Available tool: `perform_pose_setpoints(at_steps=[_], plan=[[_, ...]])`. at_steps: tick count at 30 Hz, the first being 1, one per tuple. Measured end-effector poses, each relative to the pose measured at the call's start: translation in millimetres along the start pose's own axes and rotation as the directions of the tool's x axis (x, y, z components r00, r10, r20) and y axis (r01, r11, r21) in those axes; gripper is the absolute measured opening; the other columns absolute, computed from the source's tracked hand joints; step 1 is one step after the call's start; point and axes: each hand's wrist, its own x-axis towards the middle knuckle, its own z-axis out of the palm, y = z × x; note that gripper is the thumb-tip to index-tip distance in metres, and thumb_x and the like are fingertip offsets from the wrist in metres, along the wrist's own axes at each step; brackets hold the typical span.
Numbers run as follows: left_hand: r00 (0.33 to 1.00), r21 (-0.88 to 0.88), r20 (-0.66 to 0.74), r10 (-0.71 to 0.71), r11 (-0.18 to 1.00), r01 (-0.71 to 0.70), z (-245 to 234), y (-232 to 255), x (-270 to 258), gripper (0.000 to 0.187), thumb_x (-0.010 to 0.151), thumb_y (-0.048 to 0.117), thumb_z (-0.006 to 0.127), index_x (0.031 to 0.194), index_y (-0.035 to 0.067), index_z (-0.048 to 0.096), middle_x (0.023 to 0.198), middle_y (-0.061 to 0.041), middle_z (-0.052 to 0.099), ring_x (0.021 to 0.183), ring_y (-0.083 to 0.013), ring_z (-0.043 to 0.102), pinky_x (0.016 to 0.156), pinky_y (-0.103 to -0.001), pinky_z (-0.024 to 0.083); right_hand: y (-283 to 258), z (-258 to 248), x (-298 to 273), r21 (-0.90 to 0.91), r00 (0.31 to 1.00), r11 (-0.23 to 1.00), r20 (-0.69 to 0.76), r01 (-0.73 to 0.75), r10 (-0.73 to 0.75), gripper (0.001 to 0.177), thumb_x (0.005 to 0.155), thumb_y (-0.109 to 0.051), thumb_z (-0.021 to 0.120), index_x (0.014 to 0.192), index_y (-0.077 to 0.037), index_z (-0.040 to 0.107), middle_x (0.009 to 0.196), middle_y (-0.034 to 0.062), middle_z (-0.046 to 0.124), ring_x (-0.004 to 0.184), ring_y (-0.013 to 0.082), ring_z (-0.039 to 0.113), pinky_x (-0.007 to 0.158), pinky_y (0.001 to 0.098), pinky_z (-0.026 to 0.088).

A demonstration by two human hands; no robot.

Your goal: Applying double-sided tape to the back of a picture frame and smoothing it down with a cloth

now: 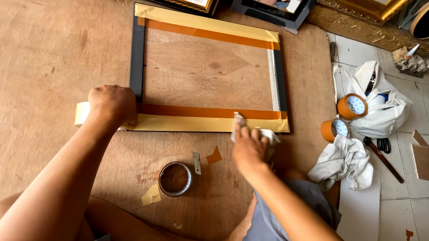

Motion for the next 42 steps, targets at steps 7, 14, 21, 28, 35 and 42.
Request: perform_pose_setpoints(at_steps=[7,14,21,28,35,42], plan=[[1.0,-0.025,0.002,0.021,0.999,-0.021,16,-8,23,0.059,0.066,0.035,0.098,0.12,0.011,0.09,0.104,-0.007,0.09,0.108,-0.0319,0.086,0.09,-0.05,0.066,-77,5,-3,-0.091,0.917,0.953,-0.257,0.29,-0.304,0.065,0.111,-0.008,0.043,0.176,-0.013,0.037,0.127,0.0119,0.061,0.12,0.0343,0.055,0.093,0.054,0.042],[0.999,-0.01,-0.02,0.043,0.999,-0.043,29,-7,36,0.072,0.059,0.044,0.104,0.121,0.011,0.088,0.108,-0.005,0.089,0.112,-0.031,0.084,0.091,-0.05,0.065,-131,2,10,-0.156,0.701,0.838,-0.48,0.523,-0.527,0.071,0.103,-0.008,0.054,0.172,-0.018,0.042,0.114,0.0114,0.055,0.102,0.0341,0.054,0.083,0.0535,0.043],[0.997,-0.09,0.009,0.077,0.993,-0.076,18,-16,39,0.078,0.076,0.069,0.086,0.129,0.012,0.085,0.121,-0.009,0.088,0.122,-0.0315,0.081,0.096,-0.05,0.066,-169,0,22,-0.119,0.693,0.816,-0.467,0.566,-0.549,0.073,0.101,-0.012,0.051,0.173,-0.023,0.039,0.114,0.01,0.055,0.105,0.0345,0.055,0.084,0.056,0.043],[0.994,-0.177,0.063,0.088,0.981,-0.076,9,-27,24,0.063,0.079,0.062,0.079,0.124,0.019,0.089,0.117,-0.007,0.089,0.121,-0.0316,0.082,0.1,-0.053,0.065,-132,-24,-11,-0.028,0.832,0.896,-0.36,0.443,-0.423,0.07,0.105,-0.005,0.046,0.174,-0.018,0.038,0.119,0.0112,0.06,0.112,0.0346,0.056,0.09,0.0549,0.041],[0.968,-0.203,0.19,0.162,0.971,-0.123,-20,-36,-3,0.07,0.075,0.052,0.08,0.137,0.018,0.084,0.131,-0.007,0.086,0.129,-0.0322,0.079,0.106,-0.056,0.064,-117,-20,-8,-0.034,0.875,0.938,-0.351,0.344,-0.334,0.067,0.102,-0.005,0.049,0.168,-0.017,0.045,0.116,0.0123,0.059,0.112,0.0358,0.057,0.088,0.0564,0.043],[0.972,-0.18,0.167,0.166,0.974,-0.135,-2,-31,19,0.07,0.071,0.046,0.087,0.135,0.019,0.084,0.129,-0.007,0.085,0.127,-0.0321,0.079,0.103,-0.058,0.064,-159,-32,8,0.089,0.793,0.83,-0.365,0.551,-0.487,0.065,0.108,-0.005,0.044,0.169,-0.026,0.044,0.116,0.0115,0.053,0.112,0.0371,0.056,0.085,0.0525,0.045]])
